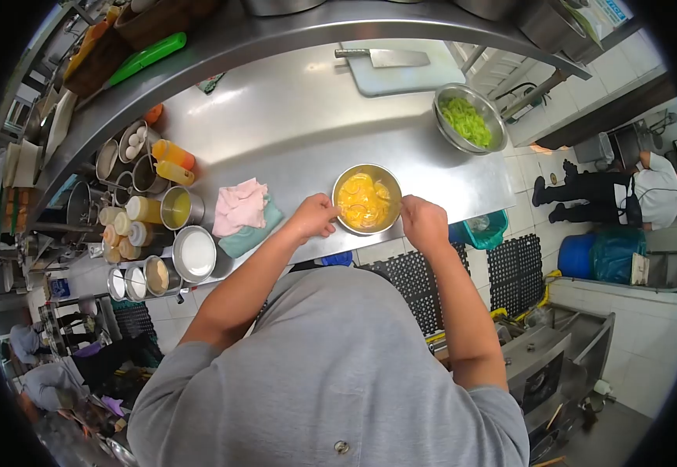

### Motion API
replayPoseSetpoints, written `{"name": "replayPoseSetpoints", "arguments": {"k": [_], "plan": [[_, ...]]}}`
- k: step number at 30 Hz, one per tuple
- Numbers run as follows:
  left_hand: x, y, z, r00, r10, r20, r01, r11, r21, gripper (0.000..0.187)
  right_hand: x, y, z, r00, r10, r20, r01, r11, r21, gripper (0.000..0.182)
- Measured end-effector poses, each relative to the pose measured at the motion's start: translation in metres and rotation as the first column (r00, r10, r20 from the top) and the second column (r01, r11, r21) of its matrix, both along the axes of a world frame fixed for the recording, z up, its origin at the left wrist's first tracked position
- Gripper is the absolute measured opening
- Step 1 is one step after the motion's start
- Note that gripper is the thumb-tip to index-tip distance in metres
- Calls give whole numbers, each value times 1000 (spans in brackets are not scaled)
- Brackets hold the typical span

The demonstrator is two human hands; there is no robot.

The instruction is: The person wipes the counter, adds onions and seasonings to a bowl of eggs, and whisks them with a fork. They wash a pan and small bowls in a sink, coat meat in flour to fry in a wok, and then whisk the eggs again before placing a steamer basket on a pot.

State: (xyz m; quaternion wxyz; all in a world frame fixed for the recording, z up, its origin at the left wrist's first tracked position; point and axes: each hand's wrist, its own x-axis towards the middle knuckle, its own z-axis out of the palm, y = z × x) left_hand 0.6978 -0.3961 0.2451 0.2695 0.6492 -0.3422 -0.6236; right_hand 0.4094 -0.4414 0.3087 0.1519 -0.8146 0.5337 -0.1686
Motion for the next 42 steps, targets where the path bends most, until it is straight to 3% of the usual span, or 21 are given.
{"name": "replayPoseSetpoints", "arguments": {"k": [2,5,8,9,12,15,18,19,22,25,28,31,34,37,40,42], "plan": [[1,2,-3,999,-6,-33,7,1000,15,22,4,4,1,992,-42,119,44,999,-11,14],[4,2,-7,998,-20,-59,20,1000,8,20,6,3,-5,996,-83,-31,83,997,-8,16],[11,-7,-8,997,-10,-73,8,1000,-27,19,13,4,-9,988,-106,111,89,984,152,17],[12,-10,-9,997,-1,-80,-2,999,-34,19,16,5,-9,974,-168,154,151,982,117,19],[12,-10,-5,997,27,-70,-30,999,-42,19,14,4,-14,978,-162,135,123,958,258,22],[11,-5,1,998,19,-57,-22,999,-40,21,10,4,-20,934,-265,241,165,915,368,25],[8,-1,1,992,44,-118,-45,999,-6,22,7,8,-16,970,-190,153,121,920,373,26],[8,1,0,987,58,-148,-56,998,13,22,8,10,-19,945,-212,249,92,904,417,25],[2,1,-3,952,208,-225,-216,976,-11,19,10,14,-21,930,-317,186,250,917,311,26],[4,-2,-8,917,321,-236,-367,912,-185,20,7,11,-26,934,-215,286,90,914,395,26],[4,1,-3,905,409,-115,-423,893,-152,23,15,11,-19,914,-338,223,274,922,273,27],[3,8,12,984,170,-61,-167,985,49,25,8,3,-32,926,-223,305,85,910,406,27],[-1,11,8,986,134,-100,-133,991,20,31,17,6,-28,903,-318,290,235,929,286,26],[-1,4,-5,953,262,-155,-277,958,-81,34,9,0,-41,901,-176,397,10,922,388,26],[1,5,1,940,323,-111,-334,937,-105,34,14,2,-32,909,-323,264,244,925,290,27],[3,8,10,974,203,-98,-204,979,5,35,9,1,-40,895,-283,344,166,928,333,27]]}}
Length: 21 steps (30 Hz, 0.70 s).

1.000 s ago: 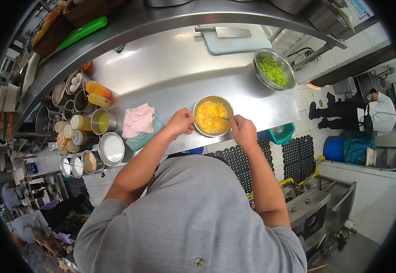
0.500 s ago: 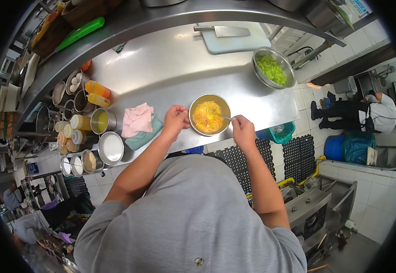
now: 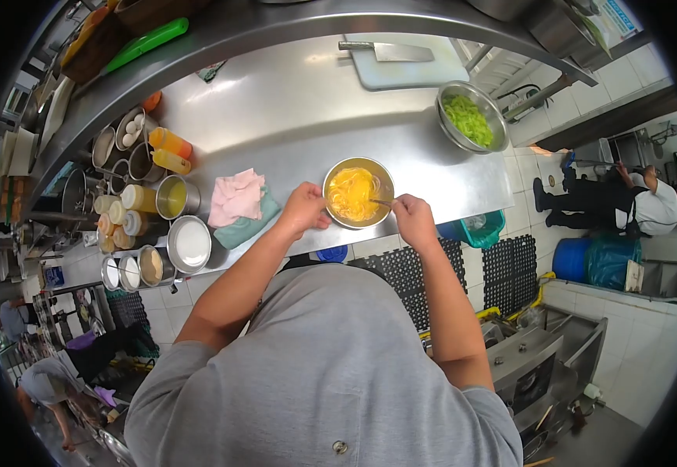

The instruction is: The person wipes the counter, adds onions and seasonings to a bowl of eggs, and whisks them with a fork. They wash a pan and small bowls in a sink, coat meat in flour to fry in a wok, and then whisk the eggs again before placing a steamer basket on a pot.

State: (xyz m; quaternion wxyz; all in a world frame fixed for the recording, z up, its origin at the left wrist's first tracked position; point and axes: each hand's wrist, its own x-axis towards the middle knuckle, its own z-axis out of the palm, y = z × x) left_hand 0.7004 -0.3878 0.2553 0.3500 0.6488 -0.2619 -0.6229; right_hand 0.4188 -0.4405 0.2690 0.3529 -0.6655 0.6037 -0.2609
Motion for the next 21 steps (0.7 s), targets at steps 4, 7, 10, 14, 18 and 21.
{"name": "replayPoseSetpoints", "arguments": {"k": [4,7,10,14,18,21], "plan": [[-3,7,20,996,-84,-10,85,994,65,39,5,1,10,997,-4,-76,8,998,56,28],[1,9,9,996,-84,-24,85,996,35,43,5,-2,12,996,90,-12,-88,988,127,28],[5,9,0,998,-67,8,67,997,-46,51,13,2,18,989,-96,-115,96,995,-10,29],[9,15,0,995,-61,-74,50,989,-140,63,5,-6,-8,990,61,131,-63,998,16,27],[3,19,-11,999,20,-39,-25,989,-146,60,7,-6,-2,983,61,-174,-84,988,-127,26],[-3,25,-3,1000,-24,-12,23,999,-25,45,16,1,24,987,-3,-162,-21,989,-149,24]]}}
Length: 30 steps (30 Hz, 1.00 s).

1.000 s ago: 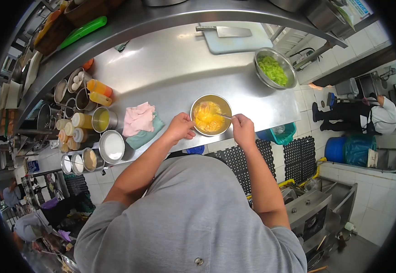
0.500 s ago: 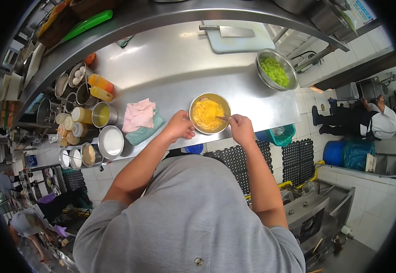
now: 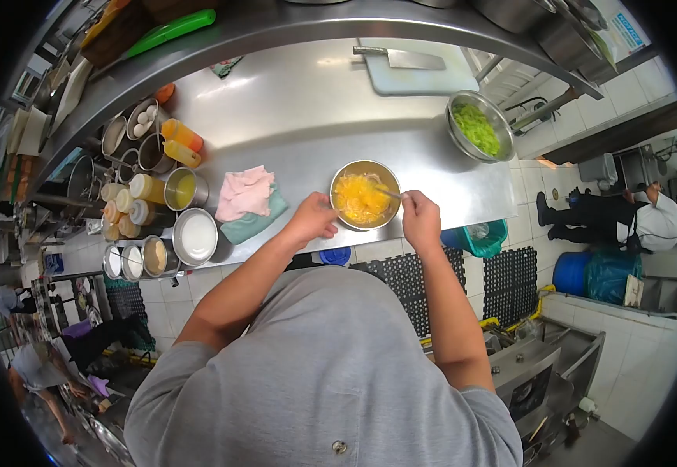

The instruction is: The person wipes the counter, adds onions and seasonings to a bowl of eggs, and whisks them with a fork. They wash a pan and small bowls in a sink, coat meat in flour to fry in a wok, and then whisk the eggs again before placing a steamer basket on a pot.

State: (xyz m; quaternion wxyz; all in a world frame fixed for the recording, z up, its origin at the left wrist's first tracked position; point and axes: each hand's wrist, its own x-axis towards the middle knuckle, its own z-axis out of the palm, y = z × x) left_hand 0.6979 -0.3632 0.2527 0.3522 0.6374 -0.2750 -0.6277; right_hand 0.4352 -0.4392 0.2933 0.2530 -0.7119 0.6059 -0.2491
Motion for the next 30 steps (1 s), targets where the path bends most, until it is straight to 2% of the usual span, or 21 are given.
{"name": "replayPoseSetpoints", "arguments": {"k": [1,2,5,6,8,9,12,15,17,18,21,22,25,26,29,30], "plan": [[-1,2,2,999,-34,-7,35,999,42,40,4,2,9,998,-62,-18,61,998,-24,24],[-3,2,-1,999,-34,-41,36,999,36,31,0,1,2,985,-23,-170,2,993,-119,24],[-5,-1,-6,999,-30,-36,32,999,37,30,-11,-7,-9,985,168,30,-169,984,64,24],[-6,-3,-7,999,7,-42,-6,1000,22,29,-13,-7,-13,988,108,108,-119,988,95,25],[-8,-5,-6,995,86,-59,-87,996,-7,29,-4,0,5,998,18,-61,-14,998,68,26],[-8,-5,-5,990,116,-75,-117,993,-11,32,-1,3,11,989,-27,-145,35,998,49,26],[-3,-5,1,983,148,-111,-152,988,-25,46,-16,-6,-23,982,79,171,-113,973,201,27],[-2,0,2,984,120,-130,-124,992,-24,64,-15,-4,-28,1000,-22,9,21,995,100,25],[-1,4,11,989,82,-121,-82,997,1,73,-17,-8,-34,989,9,147,-38,979,200,28],[-1,5,13,991,67,-112,-68,998,1,74,-16,-8,-37,976,19,217,-73,966,247,29],[-2,2,13,994,45,-102,-46,999,-7,78,-8,-6,-28,994,-53,94,44,994,100,30],[-3,1,11,993,47,-107,-48,999,-8,79,-9,-10,-27,991,73,110,-93,979,183,30],[-2,-2,5,992,45,-121,-49,998,-28,81,-5,-8,-26,961,-40,272,-23,974,224,28],[-2,-3,3,991,44,-127,-49,998,-36,81,-1,-6,-30,975,-86,207,66,993,100,27],[0,-6,1,989,50,-139,-55,998,-29,82,-6,-10,-31,972,112,208,-147,975,164,28],[0,-7,1,988,53,-142,-58,998,-30,82,-8,-12,-30,975,62,213,-115,962,249,30]]}}
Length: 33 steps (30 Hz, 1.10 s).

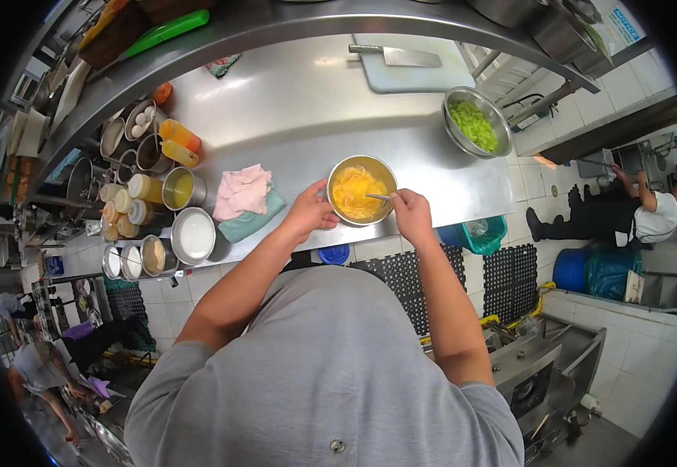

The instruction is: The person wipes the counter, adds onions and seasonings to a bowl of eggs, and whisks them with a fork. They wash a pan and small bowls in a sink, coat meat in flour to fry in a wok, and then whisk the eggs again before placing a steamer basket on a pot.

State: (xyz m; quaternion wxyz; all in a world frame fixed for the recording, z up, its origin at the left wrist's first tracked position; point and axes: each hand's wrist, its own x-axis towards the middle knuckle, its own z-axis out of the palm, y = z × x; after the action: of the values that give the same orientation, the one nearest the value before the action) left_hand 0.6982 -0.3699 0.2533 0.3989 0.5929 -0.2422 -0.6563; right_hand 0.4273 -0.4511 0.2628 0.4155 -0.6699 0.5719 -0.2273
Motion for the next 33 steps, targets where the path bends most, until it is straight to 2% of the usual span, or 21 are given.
{"name": "replayPoseSetpoints", "arguments": {"k": [3,6,9,10,11,12,13,15,16,17,19,21,22,24,25,26,27,29,30,32,33], "plan": [[-1,-2,2,1000,1,-10,-1,1000,-10,82,9,5,7,971,-186,-153,165,976,-140,28],[1,-5,-3,1000,-2,-1,2,1000,-29,82,-2,1,0,1000,17,4,-17,1000,23,26],[-3,-6,3,999,37,20,-37,999,-30,78,11,10,36,969,-168,-178,147,981,-126,25],[-3,-6,6,998,66,17,-65,998,-20,75,4,7,22,980,-72,-184,52,992,-113,25],[-4,-8,6,996,88,11,-88,996,-13,73,0,4,15,992,87,-89,-98,987,-124,25],[-1,-9,-6,995,21,98,-25,999,42,61,-6,3,10,996,64,-56,-70,991,-111,24],[1,-11,-6,995,-39,96,29,995,99,56,-2,5,16,999,40,-23,-42,994,-98,23],[1,-12,-3,985,-148,92,125,968,219,48,7,12,37,971,-92,-219,42,974,-221,22],[-1,-13,-5,986,-145,78,126,970,208,44,7,11,33,925,-54,-377,-78,942,-326,22],[-2,-12,-8,988,-138,69,121,972,201,40,5,11,34,932,45,-360,-145,956,-254,22],[-1,-11,-11,997,-73,32,66,982,174,35,6,9,27,987,95,-128,-116,978,-171,22],[-1,-12,-14,998,45,-34,-40,990,133,34,9,8,28,989,-83,-125,64,986,-151,23],[0,-13,-16,994,108,-18,-106,989,102,33,14,11,42,944,-123,-306,63,978,-200,23],[0,-13,-20,971,238,5,-238,971,40,32,7,8,35,980,16,-199,-44,989,-138,23],[0,-12,-24,983,181,31,-183,981,71,30,3,7,29,987,84,-136,-99,989,-108,23],[1,-10,-26,990,123,61,-129,986,105,29,5,8,26,999,50,-13,-52,987,-154,24],[4,-8,-28,994,68,90,-80,987,139,27,6,9,25,995,-67,-72,58,991,-119,25],[1,-5,-21,997,23,76,-33,990,138,24,9,10,32,920,-58,-387,-25,978,-207,26],[-1,-4,-17,998,-4,60,-4,991,136,23,9,9,30,956,-2,-293,-50,984,-171,25],[-1,-5,-24,991,131,20,-132,989,72,22,9,9,28,992,86,-97,-96,990,-105,25],[0,-9,-28,981,195,-6,-195,980,37,22,10,9,27,990,21,-138,-38,992,-122,25]]}}
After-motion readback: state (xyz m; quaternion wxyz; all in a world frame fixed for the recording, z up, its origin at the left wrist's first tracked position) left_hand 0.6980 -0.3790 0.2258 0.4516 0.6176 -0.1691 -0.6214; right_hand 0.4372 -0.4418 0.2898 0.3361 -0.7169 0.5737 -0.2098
